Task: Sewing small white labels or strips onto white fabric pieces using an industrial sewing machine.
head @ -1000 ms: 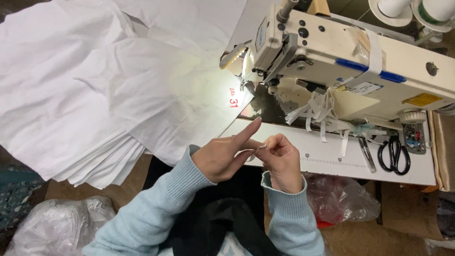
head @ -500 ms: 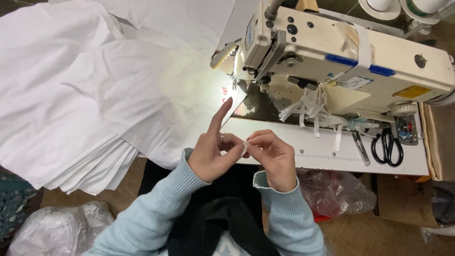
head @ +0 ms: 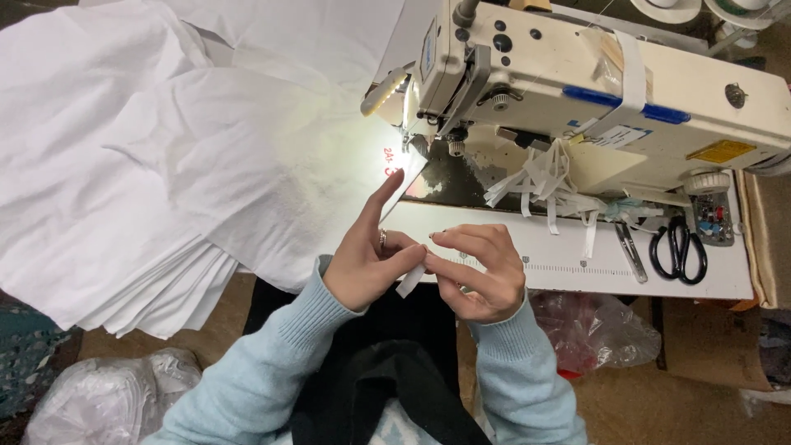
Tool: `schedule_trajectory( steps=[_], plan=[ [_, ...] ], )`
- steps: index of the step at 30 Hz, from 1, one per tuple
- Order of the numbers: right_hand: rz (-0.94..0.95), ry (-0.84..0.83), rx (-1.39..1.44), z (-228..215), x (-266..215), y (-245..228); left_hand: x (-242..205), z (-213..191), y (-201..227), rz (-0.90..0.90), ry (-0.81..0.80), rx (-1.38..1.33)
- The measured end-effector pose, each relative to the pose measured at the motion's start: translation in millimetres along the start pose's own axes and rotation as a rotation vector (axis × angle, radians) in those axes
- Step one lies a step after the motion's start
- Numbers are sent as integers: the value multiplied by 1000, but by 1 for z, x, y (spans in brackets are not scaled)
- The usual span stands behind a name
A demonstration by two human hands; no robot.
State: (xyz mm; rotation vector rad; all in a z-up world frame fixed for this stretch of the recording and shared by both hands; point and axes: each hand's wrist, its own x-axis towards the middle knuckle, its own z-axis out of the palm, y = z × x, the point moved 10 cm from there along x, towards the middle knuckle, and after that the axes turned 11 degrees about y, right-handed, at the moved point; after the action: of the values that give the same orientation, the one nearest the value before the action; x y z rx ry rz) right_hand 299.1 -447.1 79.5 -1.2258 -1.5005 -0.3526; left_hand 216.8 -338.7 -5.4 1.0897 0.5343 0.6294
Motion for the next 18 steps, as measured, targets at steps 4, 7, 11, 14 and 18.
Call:
schedule_trajectory(
  steps=[4, 7, 11, 14, 18],
  plan=[
    [558, 139, 406, 11, -28, 40, 6, -3, 2, 111, 116, -24],
    [1082, 291, 593, 33, -92, 78, 2, -9, 15, 398, 269, 194],
    [1366, 399, 404, 43, -111, 87, -10, -6, 29, 739, 432, 497],
    [1385, 450, 398, 46, -111, 87, -9, -8, 29, 745, 452, 483],
    [1355, 428, 375, 49, -101, 99, 9, -19, 24, 704, 439, 526]
  ],
)
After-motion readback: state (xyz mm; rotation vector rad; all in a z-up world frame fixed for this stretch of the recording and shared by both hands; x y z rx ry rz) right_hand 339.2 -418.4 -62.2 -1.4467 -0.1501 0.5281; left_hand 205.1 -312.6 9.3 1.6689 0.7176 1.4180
